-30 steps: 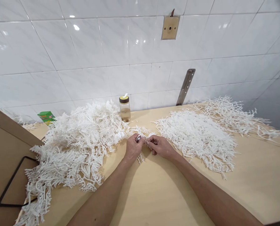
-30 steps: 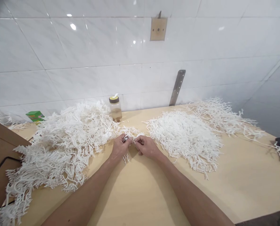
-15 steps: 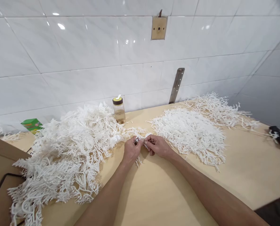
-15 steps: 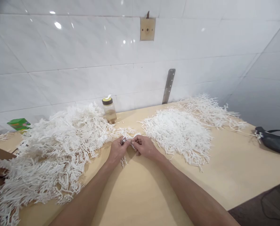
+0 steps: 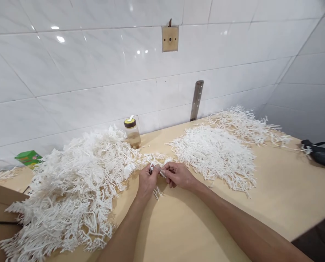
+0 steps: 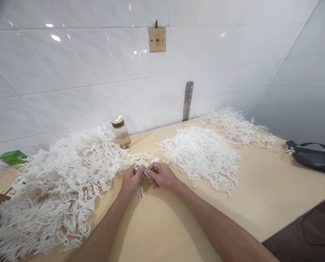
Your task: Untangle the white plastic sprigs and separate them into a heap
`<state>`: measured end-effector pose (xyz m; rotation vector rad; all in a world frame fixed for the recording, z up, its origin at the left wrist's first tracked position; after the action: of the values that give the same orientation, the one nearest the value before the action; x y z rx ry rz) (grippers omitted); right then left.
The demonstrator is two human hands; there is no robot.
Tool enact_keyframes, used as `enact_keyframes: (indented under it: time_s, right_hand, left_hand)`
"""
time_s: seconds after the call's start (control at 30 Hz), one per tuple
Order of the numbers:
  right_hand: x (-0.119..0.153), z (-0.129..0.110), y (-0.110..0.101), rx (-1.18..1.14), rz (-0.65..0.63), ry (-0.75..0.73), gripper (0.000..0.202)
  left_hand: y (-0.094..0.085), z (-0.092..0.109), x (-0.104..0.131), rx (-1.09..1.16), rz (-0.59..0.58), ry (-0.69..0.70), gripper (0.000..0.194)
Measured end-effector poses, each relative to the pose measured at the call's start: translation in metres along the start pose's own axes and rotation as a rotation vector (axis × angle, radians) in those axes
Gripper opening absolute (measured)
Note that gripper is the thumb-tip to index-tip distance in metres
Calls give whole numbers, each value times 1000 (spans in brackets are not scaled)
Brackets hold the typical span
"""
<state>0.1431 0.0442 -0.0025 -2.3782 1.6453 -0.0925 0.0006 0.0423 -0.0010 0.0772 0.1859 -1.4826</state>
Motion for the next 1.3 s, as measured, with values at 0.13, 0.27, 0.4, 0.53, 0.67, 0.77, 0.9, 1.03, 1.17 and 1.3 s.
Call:
enact_keyframes:
  time_s: [0.13, 0.27, 0.4, 0.53, 0.67, 0.77, 0.9, 1.03, 1.17, 1.3]
  right_hand:
    - [-1, 0, -1, -13, 28, 11, 31]
    - [-3, 5, -5, -49, 93, 4, 32]
    - [-2, 7, -4, -42, 115, 29, 33]
    - [2, -1, 1, 42, 111, -8, 30]
    - [5, -6, 4, 128, 111, -27, 25]
    - [5, -8, 4, 174, 89, -31, 22]
    - [4, -9, 4, 277, 85, -27, 18]
    - [2, -11, 4, 412, 140, -56, 14]
    - [1, -8, 4, 313, 127, -1, 18]
    - [1, -4, 4, 152, 69, 123, 28]
  left_hand:
    - [1, -6, -1, 79, -77, -53, 38]
    - [3, -4, -3, 31, -106, -42, 37]
    - [1, -1, -2, 13, -56, -51, 37]
    - [-2, -2, 0, 38, 13, -82, 39]
    - [-2, -4, 0, 47, 16, -94, 43]
    - [-3, -4, 0, 16, 26, -92, 44]
    - [-6, -5, 1, -37, 48, -75, 43]
    - [-5, -8, 1, -18, 52, -77, 40]
    - [-5, -9, 2, 37, 47, -101, 39]
    - [-8, -8, 3, 35, 71, -111, 40]
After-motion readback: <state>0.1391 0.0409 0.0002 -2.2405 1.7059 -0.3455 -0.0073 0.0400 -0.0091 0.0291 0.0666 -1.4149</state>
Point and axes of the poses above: each hand's wrist, its own x-axis away from the middle knuckle, its own y-axis out of the palm, z = x × y, the point moved 6 cm from there along -x, towards the middle knuckle, and after that the axes turned 4 degrees about x, right-handed, at the moved point
